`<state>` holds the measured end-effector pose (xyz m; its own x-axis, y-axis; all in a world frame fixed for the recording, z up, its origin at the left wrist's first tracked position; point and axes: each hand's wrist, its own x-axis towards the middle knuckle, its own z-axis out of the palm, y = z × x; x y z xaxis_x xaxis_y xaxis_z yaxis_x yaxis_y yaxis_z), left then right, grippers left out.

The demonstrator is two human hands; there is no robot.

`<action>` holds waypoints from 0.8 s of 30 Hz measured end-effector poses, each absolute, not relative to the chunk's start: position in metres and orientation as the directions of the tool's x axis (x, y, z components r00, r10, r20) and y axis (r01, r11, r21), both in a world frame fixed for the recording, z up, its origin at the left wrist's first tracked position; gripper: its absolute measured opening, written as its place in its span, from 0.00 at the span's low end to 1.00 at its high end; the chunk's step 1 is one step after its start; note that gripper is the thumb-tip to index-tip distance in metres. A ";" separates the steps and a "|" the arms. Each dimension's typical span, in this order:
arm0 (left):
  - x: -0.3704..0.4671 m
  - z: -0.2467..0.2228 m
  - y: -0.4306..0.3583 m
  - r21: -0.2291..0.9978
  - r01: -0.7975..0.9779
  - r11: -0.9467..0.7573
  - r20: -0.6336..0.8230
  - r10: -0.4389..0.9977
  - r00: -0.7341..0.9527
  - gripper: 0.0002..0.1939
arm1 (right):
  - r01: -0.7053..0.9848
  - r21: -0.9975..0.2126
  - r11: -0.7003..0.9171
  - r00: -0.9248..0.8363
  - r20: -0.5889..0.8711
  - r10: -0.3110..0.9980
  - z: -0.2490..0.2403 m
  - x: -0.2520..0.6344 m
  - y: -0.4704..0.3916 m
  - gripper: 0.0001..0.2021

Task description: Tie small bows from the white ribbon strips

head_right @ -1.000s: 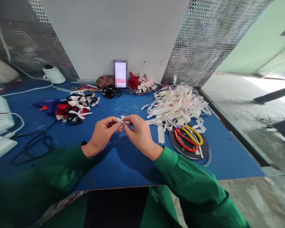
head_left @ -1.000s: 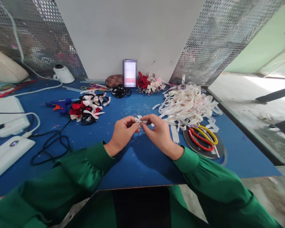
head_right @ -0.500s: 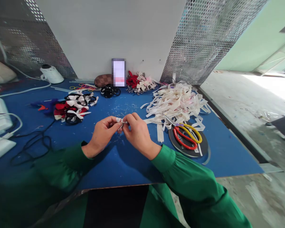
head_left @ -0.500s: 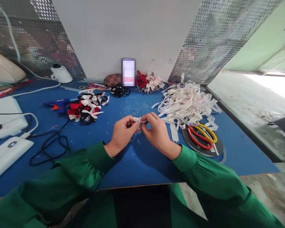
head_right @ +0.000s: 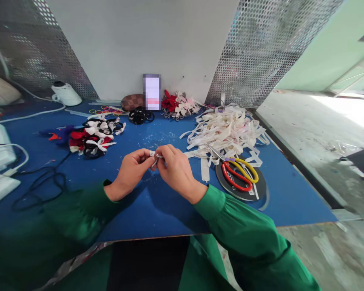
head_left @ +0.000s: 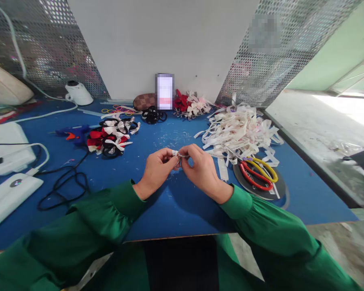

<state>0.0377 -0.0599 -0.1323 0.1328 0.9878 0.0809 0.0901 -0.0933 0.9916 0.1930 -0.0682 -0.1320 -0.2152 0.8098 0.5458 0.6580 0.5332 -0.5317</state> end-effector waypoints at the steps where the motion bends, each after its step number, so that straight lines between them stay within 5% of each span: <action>1: 0.038 -0.133 -0.060 0.990 0.103 -0.098 0.084 0.987 0.137 0.08 | 0.661 -0.531 0.529 -0.217 0.540 0.813 -0.132 0.194 -0.068 0.10; 5: 0.036 -0.135 -0.061 0.968 0.182 -0.171 0.146 0.979 0.139 0.07 | 0.593 -0.661 0.459 -0.157 0.464 0.872 -0.129 0.195 -0.066 0.12; 11: 0.033 -0.133 -0.059 0.956 0.229 -0.185 0.153 0.977 0.150 0.09 | 0.157 -0.951 0.265 -0.075 0.256 0.964 -0.130 0.194 -0.058 0.09; 14: 0.033 -0.131 -0.058 0.967 0.195 -0.164 0.134 0.978 0.161 0.09 | 0.085 -0.975 0.206 -0.057 0.202 0.978 -0.130 0.194 -0.056 0.11; 18: 0.033 -0.131 -0.060 0.956 0.208 -0.208 0.169 0.967 0.188 0.05 | 0.207 -0.936 0.285 -0.044 0.282 0.958 -0.125 0.194 -0.059 0.10; 24: 0.032 -0.134 -0.059 0.929 0.291 -0.231 0.180 0.965 0.191 0.04 | 0.086 -0.972 0.218 -0.278 0.187 0.942 -0.119 0.201 -0.056 0.06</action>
